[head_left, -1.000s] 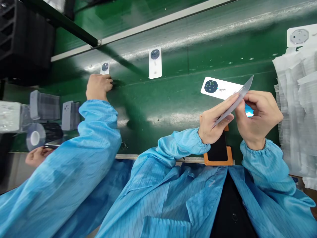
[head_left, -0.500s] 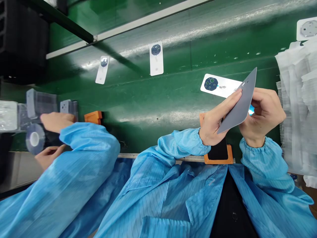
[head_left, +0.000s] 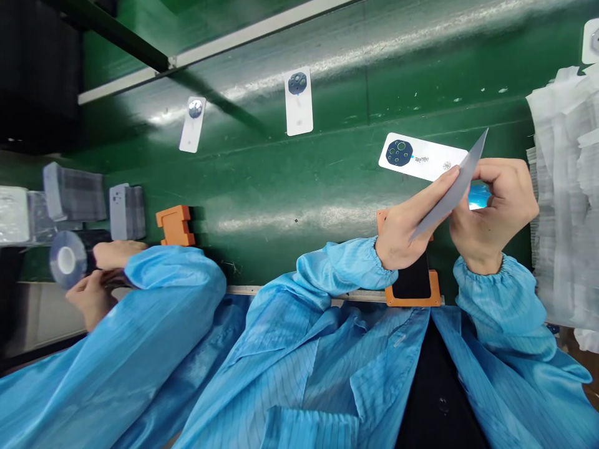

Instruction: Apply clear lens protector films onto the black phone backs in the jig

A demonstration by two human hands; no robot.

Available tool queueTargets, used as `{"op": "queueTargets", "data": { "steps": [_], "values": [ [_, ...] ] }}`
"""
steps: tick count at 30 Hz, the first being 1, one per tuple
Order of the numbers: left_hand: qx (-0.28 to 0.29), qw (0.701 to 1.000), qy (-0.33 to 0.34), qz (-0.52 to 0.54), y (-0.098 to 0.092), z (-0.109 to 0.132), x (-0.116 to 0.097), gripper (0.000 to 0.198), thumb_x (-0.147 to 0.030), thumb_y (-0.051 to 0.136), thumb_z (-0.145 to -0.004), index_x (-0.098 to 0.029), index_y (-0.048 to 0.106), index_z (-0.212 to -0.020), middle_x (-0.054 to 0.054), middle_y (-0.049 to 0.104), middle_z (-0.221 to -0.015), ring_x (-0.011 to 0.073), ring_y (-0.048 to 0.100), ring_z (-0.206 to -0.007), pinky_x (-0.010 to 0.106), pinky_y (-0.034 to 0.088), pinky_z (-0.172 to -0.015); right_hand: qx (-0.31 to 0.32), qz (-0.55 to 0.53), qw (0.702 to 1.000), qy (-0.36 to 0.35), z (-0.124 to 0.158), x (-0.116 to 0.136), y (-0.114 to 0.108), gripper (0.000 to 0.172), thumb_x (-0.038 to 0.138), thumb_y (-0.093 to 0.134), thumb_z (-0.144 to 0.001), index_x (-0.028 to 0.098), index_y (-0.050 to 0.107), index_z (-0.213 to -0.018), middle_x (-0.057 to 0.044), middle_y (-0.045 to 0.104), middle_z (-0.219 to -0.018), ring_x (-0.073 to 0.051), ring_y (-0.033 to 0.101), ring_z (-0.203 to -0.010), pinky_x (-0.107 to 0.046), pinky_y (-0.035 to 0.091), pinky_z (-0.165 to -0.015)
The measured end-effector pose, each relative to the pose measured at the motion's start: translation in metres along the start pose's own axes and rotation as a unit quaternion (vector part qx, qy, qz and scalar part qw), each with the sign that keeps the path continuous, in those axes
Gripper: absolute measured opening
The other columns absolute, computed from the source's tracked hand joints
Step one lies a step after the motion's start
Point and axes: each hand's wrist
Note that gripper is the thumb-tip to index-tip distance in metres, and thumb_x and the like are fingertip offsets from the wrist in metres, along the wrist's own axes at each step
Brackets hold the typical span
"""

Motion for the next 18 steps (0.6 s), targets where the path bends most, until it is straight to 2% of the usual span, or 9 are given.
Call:
{"op": "queueTargets", "data": {
  "steps": [2,4,8,10,12,13,15,16,18],
  "values": [
    [-0.03,0.999,-0.022,0.021,-0.003,-0.003,0.007,0.064,-0.072,0.049,-0.102,-0.024,0.07,-0.139,0.006,0.075,-0.134,0.0342,0.065,-0.137,0.052,0.054,-0.121,0.021,0.02,1.0,0.009,-0.002,-0.005,0.0,0.012,0.017,0.058,-0.089,0.027,0.056,-0.084,-0.005,0.066,-0.086,-0.026,0.065,-0.086,-0.043,0.054,-0.079],
    [-0.072,0.992,-0.066,0.082,-0.013,-0.006,0.013,0.066,-0.073,0.054,-0.1,-0.021,0.071,-0.136,0.009,0.078,-0.125,0.0336,0.071,-0.129,0.052,0.057,-0.117,0.039,0.037,0.998,0.028,-0.001,-0.019,-0.005,0.013,0.014,0.058,-0.084,0.027,0.055,-0.082,-0.005,0.064,-0.085,-0.025,0.061,-0.081,-0.041,0.05,-0.075],
    [-0.145,0.965,-0.127,0.18,-0.052,-0.004,0.015,0.069,-0.067,0.065,-0.097,-0.021,0.06,-0.148,0.012,0.075,-0.133,0.0312,0.077,-0.118,0.05,0.064,-0.107,0.072,0.115,0.986,0.101,0.012,-0.076,-0.025,0.017,0.016,0.069,-0.072,0.026,0.057,-0.066,-0.003,0.064,-0.067,-0.019,0.051,-0.057,-0.037,0.038,-0.058],
    [-0.163,0.965,-0.128,0.162,-0.071,0.008,0.01,0.067,-0.063,0.067,-0.098,-0.023,0.058,-0.151,0.012,0.074,-0.136,0.0302,0.077,-0.117,0.048,0.065,-0.106,0.106,0.166,0.974,0.113,0.022,-0.098,-0.039,0.024,0.019,0.074,-0.07,0.026,0.055,-0.057,-0.001,0.057,-0.054,-0.017,0.045,-0.049,-0.037,0.033,-0.055],
    [-0.164,0.976,-0.104,0.103,-0.083,0.027,0.001,0.059,-0.06,0.062,-0.102,-0.024,0.061,-0.149,0.011,0.075,-0.134,0.03,0.077,-0.117,0.047,0.067,-0.103,0.136,0.208,0.963,0.105,0.03,-0.103,-0.053,0.032,0.021,0.077,-0.072,0.027,0.051,-0.056,0.0,0.053,-0.051,-0.017,0.041,-0.048,-0.037,0.03,-0.054],
    [-0.153,0.984,-0.077,0.058,-0.086,0.038,-0.004,0.053,-0.056,0.058,-0.105,-0.024,0.064,-0.147,0.01,0.076,-0.133,0.0296,0.077,-0.118,0.046,0.067,-0.103,0.145,0.216,0.961,0.096,0.031,-0.097,-0.06,0.034,0.022,0.078,-0.075,0.027,0.05,-0.058,0.0,0.053,-0.053,-0.017,0.042,-0.049,-0.037,0.031,-0.054],
    [-0.085,0.994,-0.002,-0.062,-0.088,0.058,-0.016,0.042,-0.044,0.055,-0.109,-0.026,0.067,-0.145,0.008,0.074,-0.138,0.0289,0.074,-0.125,0.047,0.065,-0.108,0.162,0.192,0.966,0.067,0.03,-0.073,-0.071,0.029,0.023,0.077,-0.083,0.027,0.053,-0.066,-0.001,0.06,-0.062,-0.019,0.051,-0.054,-0.038,0.037,-0.054],
    [-0.035,0.99,0.044,-0.129,-0.086,0.066,-0.021,0.041,-0.037,0.056,-0.109,-0.026,0.065,-0.147,0.008,0.071,-0.143,0.0287,0.071,-0.13,0.047,0.062,-0.113,0.171,0.16,0.971,0.039,0.029,-0.057,-0.075,0.022,0.024,0.076,-0.086,0.027,0.058,-0.074,-0.003,0.065,-0.07,-0.02,0.058,-0.059,-0.038,0.042,-0.055],
    [0.06,0.956,0.137,-0.251,-0.08,0.078,-0.026,0.047,-0.024,0.056,-0.107,-0.025,0.056,-0.155,0.009,0.064,-0.152,0.028,0.062,-0.142,0.047,0.056,-0.12,0.207,0.086,0.974,-0.045,0.027,-0.027,-0.081,0.011,0.023,0.075,-0.09,0.025,0.068,-0.098,-0.007,0.076,-0.094,-0.025,0.072,-0.078,-0.041,0.057,-0.067]
  ]
}}
Point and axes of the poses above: each hand's wrist, its own z-axis away from the middle knuckle, its own y-axis out of the palm, x = y × z
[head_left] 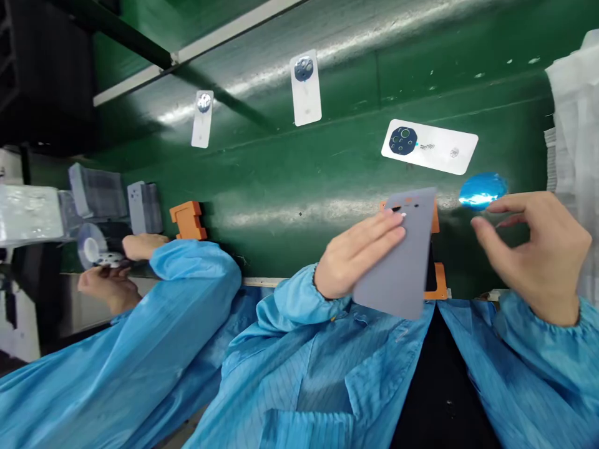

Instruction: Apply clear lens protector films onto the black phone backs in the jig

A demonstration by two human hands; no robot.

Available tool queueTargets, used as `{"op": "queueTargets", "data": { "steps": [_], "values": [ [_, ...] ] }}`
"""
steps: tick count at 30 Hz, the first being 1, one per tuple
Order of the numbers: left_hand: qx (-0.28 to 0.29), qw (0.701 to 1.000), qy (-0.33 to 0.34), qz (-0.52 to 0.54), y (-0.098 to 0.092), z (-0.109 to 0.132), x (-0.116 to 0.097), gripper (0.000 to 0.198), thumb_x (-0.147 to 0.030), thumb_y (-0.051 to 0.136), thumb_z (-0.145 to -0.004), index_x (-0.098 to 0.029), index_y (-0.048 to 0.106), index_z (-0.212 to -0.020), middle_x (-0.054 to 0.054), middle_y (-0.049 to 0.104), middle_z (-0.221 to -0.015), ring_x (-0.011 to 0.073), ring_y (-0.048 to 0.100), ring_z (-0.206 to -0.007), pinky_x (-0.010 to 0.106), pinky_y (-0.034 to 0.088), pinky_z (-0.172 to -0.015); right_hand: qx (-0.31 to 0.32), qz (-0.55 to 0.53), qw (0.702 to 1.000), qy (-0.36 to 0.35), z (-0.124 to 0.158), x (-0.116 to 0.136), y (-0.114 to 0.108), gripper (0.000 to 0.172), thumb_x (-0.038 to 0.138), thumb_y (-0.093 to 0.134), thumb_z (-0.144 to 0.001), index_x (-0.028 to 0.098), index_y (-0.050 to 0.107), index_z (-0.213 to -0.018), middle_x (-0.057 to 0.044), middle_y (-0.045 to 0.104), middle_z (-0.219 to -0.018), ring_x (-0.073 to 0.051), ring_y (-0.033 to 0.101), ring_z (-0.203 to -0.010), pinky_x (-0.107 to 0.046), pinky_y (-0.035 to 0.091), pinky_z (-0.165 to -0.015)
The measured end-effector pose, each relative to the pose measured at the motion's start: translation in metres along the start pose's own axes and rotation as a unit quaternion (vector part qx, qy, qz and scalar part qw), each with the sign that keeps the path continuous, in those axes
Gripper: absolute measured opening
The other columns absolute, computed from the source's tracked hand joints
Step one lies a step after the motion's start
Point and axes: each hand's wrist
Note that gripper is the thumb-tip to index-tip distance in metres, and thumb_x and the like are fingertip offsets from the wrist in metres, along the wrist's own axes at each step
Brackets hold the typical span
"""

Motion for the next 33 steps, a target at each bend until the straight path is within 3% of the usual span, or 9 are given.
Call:
{"op": "queueTargets", "data": {
  "steps": [3,6,11,17,21,25,29,33],
  "values": [
    [0.038,0.985,0.102,-0.131,0.015,0.007,-0.003,0.054,-0.015,0.054,-0.107,-0.014,0.047,-0.16,0.017,0.065,-0.149,0.0272,0.053,-0.149,0.045,0.055,-0.121,0.092,-0.039,0.98,-0.169,0.006,0.027,-0.003,0.039,0.012,0.07,-0.094,0.022,0.066,-0.131,-0.014,0.073,-0.133,-0.034,0.072,-0.122,-0.048,0.063,-0.099],
    [0.028,0.972,0.125,-0.199,0.033,0.014,0.002,0.048,-0.016,0.054,-0.106,-0.004,0.05,-0.153,0.021,0.069,-0.142,0.0286,0.052,-0.15,0.043,0.055,-0.121,0.147,-0.012,0.958,-0.246,0.018,0.031,0.008,0.046,0.003,0.061,-0.097,0.019,0.064,-0.14,-0.016,0.071,-0.139,-0.034,0.07,-0.129,-0.05,0.064,-0.103],
    [0.026,0.974,0.111,-0.194,0.047,0.022,0.006,0.049,-0.016,0.051,-0.108,-0.007,0.047,-0.156,0.019,0.068,-0.143,0.0277,0.053,-0.149,0.043,0.055,-0.121,0.154,-0.009,0.955,-0.253,0.025,0.022,0.017,0.049,0.0,0.056,-0.098,0.017,0.062,-0.144,-0.016,0.072,-0.139,-0.032,0.073,-0.125,-0.05,0.064,-0.104],
    [0.058,0.982,0.098,-0.149,0.045,0.026,0.014,0.059,-0.011,0.051,-0.107,-0.008,0.036,-0.163,0.021,0.061,-0.152,0.0275,0.044,-0.155,0.043,0.051,-0.125,0.146,0.01,0.949,-0.279,0.022,0.022,0.017,0.044,0.0,0.058,-0.097,0.012,0.065,-0.139,-0.018,0.074,-0.134,-0.033,0.074,-0.122,-0.048,0.065,-0.103],
    [0.082,0.977,0.073,-0.183,0.045,0.028,0.022,0.052,-0.013,0.047,-0.108,-0.009,0.042,-0.16,0.022,0.06,-0.153,0.0289,0.044,-0.155,0.044,0.05,-0.125,0.16,0.037,0.944,-0.286,0.022,0.022,0.024,0.041,0.001,0.056,-0.099,0.011,0.066,-0.138,-0.019,0.073,-0.135,-0.034,0.073,-0.123,-0.05,0.065,-0.102],
    [0.071,0.966,0.048,-0.245,0.05,0.029,0.027,0.045,-0.01,0.049,-0.107,-0.013,0.05,-0.152,0.02,0.061,-0.153,0.0307,0.044,-0.155,0.048,0.052,-0.123,0.2,0.056,0.939,-0.274,0.022,0.022,0.033,0.043,0.001,0.052,-0.1,0.003,0.061,-0.142,-0.026,0.066,-0.143,-0.039,0.067,-0.133,-0.056,0.062,-0.106],
    [0.08,0.966,0.033,-0.242,0.057,0.033,0.026,0.043,-0.01,0.053,-0.105,-0.014,0.052,-0.148,0.022,0.056,-0.157,0.0329,0.037,-0.159,0.053,0.048,-0.126,0.228,0.077,0.939,-0.246,0.026,0.024,0.038,0.049,0.003,0.052,-0.101,0.0,0.053,-0.151,-0.028,0.057,-0.152,-0.041,0.058,-0.143,-0.059,0.055,-0.115],
    [0.102,0.967,0.004,-0.233,0.06,0.038,0.021,0.044,-0.009,0.052,-0.104,-0.016,0.052,-0.147,0.022,0.052,-0.161,0.0344,0.036,-0.16,0.056,0.046,-0.126,0.244,0.098,0.929,-0.26,0.03,0.026,0.035,0.053,0.003,0.053,-0.101,-0.007,0.048,-0.153,-0.03,0.054,-0.154,-0.042,0.057,-0.144,-0.056,0.052,-0.119]
  ]
}}
Point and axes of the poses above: each hand's wrist, its own z-axis away from the middle knuckle, its own y-axis out of the palm, x = y × z
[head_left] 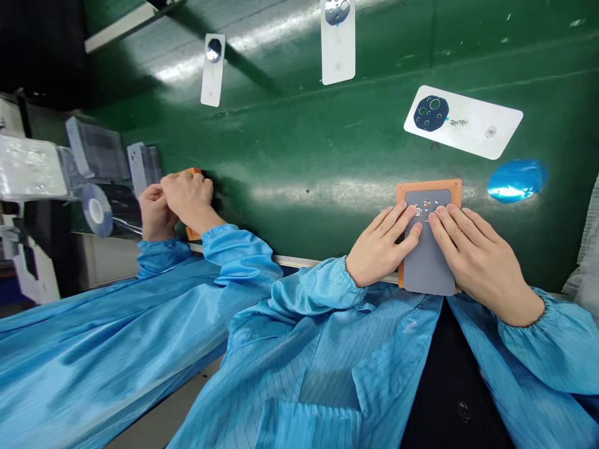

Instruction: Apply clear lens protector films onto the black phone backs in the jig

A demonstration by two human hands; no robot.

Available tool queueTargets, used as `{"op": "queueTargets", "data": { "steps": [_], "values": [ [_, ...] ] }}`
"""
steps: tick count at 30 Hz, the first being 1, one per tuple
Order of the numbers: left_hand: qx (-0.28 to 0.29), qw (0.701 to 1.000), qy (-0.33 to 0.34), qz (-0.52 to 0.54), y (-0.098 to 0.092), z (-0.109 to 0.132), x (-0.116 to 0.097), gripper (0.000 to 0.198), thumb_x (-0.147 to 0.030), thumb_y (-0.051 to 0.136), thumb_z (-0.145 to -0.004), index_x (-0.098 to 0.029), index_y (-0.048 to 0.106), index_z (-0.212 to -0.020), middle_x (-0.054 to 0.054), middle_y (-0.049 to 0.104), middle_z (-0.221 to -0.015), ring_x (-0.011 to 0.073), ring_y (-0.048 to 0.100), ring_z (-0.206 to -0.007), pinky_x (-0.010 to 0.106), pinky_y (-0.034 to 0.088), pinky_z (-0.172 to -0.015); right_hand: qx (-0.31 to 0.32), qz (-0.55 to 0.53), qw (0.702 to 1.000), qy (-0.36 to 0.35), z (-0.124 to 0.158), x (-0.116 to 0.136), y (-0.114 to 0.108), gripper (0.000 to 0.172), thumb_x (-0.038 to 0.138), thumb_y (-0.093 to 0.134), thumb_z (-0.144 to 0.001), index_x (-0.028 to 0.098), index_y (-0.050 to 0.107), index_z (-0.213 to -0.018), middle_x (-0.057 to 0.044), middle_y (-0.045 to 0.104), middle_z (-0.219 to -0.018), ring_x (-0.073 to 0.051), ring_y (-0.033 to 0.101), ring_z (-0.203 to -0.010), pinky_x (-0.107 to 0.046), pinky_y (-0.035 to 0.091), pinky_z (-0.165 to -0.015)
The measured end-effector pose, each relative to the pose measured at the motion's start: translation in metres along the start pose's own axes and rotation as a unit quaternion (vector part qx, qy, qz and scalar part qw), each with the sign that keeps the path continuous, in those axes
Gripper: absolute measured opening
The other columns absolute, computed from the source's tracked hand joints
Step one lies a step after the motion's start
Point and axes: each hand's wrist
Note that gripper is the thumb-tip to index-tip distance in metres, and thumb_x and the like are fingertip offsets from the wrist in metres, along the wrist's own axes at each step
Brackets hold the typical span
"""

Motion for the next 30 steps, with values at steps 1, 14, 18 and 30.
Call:
{"op": "queueTargets", "data": {
  "steps": [1,14,18,30],
  "values": [
    [0.007,1.0,-0.004,0.006,-0.001,0.001,0.0,0.045,-0.01,0.052,-0.103,-0.016,0.052,-0.148,0.022,0.051,-0.161,0.0346,0.036,-0.161,0.056,0.045,-0.126,0.003,0.005,1.0,-0.006,0.001,0.0,0.0,0.053,0.004,0.053,-0.101,-0.007,0.048,-0.153,-0.03,0.054,-0.154,-0.042,0.057,-0.143,-0.056,0.052,-0.119],
    [0.109,0.967,-0.108,0.203,-0.031,-0.085,0.069,0.046,-0.046,0.064,-0.102,-0.017,0.067,-0.137,0.014,0.073,-0.132,0.0294,0.067,-0.124,0.047,0.049,-0.111,0.026,0.007,1.0,-0.008,-0.001,0.001,-0.007,0.052,0.002,0.052,-0.101,-0.01,0.049,-0.151,-0.033,0.054,-0.153,-0.044,0.058,-0.142,-0.059,0.051,-0.118],
    [0.158,0.95,-0.166,0.211,-0.015,-0.115,0.068,0.028,-0.045,0.077,-0.091,-0.018,0.076,-0.099,0.005,0.075,-0.094,0.0231,0.066,-0.094,0.039,0.049,-0.093,0.027,0.014,1.0,-0.003,-0.002,0.001,-0.008,0.051,0.003,0.051,-0.101,-0.008,0.049,-0.151,-0.032,0.056,-0.152,-0.043,0.059,-0.141,-0.06,0.052,-0.117],
    [0.162,0.939,-0.178,0.244,-0.009,-0.111,0.067,0.027,-0.046,0.075,-0.093,-0.021,0.072,-0.099,0.003,0.072,-0.1,0.0249,0.057,-0.103,0.046,0.036,-0.104,0.016,-0.004,1.0,-0.01,0.007,-0.001,-0.009,0.065,0.002,0.055,-0.099,-0.003,0.037,-0.161,-0.028,0.054,-0.155,-0.042,0.058,-0.143,-0.059,0.052,-0.118]
  ]
}}
Point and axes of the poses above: each hand's wrist, its own z-axis away from the middle knuckle, its own y-axis out of the palm, x = y × z
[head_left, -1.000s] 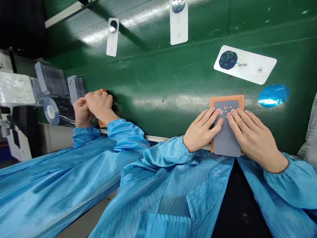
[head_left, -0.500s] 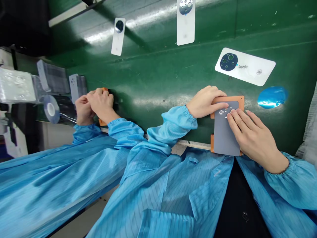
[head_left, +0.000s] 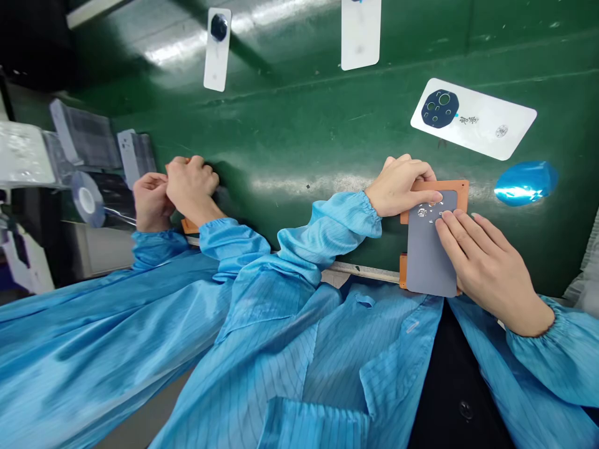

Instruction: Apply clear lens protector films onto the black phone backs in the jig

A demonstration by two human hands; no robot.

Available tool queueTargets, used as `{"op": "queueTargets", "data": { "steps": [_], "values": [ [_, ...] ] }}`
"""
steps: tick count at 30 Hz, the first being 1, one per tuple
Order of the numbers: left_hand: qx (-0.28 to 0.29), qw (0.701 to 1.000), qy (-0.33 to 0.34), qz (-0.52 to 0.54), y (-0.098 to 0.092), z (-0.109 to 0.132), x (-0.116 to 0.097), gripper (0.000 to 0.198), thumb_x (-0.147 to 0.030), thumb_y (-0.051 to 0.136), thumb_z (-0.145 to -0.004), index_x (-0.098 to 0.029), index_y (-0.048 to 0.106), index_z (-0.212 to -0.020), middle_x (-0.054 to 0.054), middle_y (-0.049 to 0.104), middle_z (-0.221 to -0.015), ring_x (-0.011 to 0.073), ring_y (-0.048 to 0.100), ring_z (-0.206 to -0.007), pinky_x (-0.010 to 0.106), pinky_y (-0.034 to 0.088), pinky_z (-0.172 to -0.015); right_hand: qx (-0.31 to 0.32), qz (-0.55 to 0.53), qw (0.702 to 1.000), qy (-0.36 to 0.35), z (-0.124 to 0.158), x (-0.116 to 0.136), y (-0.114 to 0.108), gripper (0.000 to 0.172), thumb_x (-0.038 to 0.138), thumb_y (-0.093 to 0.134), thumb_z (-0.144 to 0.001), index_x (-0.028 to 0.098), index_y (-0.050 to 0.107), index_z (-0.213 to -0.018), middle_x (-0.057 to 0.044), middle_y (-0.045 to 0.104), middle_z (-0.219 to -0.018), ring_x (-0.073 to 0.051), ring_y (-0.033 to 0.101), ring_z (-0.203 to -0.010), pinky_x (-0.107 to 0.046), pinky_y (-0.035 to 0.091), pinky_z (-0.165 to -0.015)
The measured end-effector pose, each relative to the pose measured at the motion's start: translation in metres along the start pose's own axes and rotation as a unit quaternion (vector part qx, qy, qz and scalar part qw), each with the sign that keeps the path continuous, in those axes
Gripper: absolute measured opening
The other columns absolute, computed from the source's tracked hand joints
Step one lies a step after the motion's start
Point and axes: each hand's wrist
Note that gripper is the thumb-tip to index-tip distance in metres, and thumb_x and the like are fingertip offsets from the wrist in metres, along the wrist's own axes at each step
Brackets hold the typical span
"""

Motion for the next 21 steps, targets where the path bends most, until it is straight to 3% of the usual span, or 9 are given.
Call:
{"op": "queueTargets", "data": {
  "steps": [3,7,15,21],
  "values": [
    [0.005,1.0,0.029,0.004,0.0,0.012,0.008,0.039,-0.054,0.071,-0.095,-0.023,0.071,-0.12,0.006,0.07,-0.111,0.0285,0.055,-0.11,0.047,0.036,-0.105,0.002,0.005,1.0,0.003,0.005,0.004,0.002,0.069,0.003,0.057,-0.098,-0.005,0.033,-0.162,-0.029,0.052,-0.157,-0.043,0.057,-0.144,-0.057,0.052,-0.117],
    [0.035,0.998,0.057,0.003,-0.002,0.028,0.016,0.069,-0.064,0.07,-0.093,-0.025,0.057,-0.149,0.012,0.065,-0.125,0.0332,0.051,-0.118,0.048,0.036,-0.106,0.015,-0.013,1.0,0.017,0.009,0.009,0.001,0.074,0.004,0.055,-0.098,-0.003,0.027,-0.166,-0.027,0.05,-0.159,-0.042,0.054,-0.146,-0.058,0.05,-0.119],
    [0.041,0.996,0.073,-0.016,0.0,0.031,0.021,0.074,-0.069,0.062,-0.095,-0.027,0.05,-0.155,0.013,0.061,-0.125,0.034,0.048,-0.116,0.05,0.036,-0.105,0.025,-0.018,0.999,0.025,0.012,0.01,0.005,0.071,0.007,0.055,-0.099,-0.003,0.029,-0.165,-0.028,0.043,-0.163,-0.043,0.049,-0.15,-0.059,0.048,-0.12],
    [0.011,0.999,0.04,-0.027,0.009,0.035,0.014,0.083,-0.069,0.073,-0.088,-0.026,0.05,-0.155,0.012,0.06,-0.126,0.0324,0.045,-0.117,0.047,0.035,-0.105,0.024,-0.054,0.997,0.04,0.02,0.016,0.007,0.078,0.007,0.056,-0.096,0.003,0.025,-0.168,-0.026,0.039,-0.166,-0.043,0.044,-0.153,-0.062,0.045,-0.123]
  ]
}}
Point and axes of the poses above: each hand's wrist, its own z-axis away from the middle knuckle, its own y-axis out of the palm, x = y × z
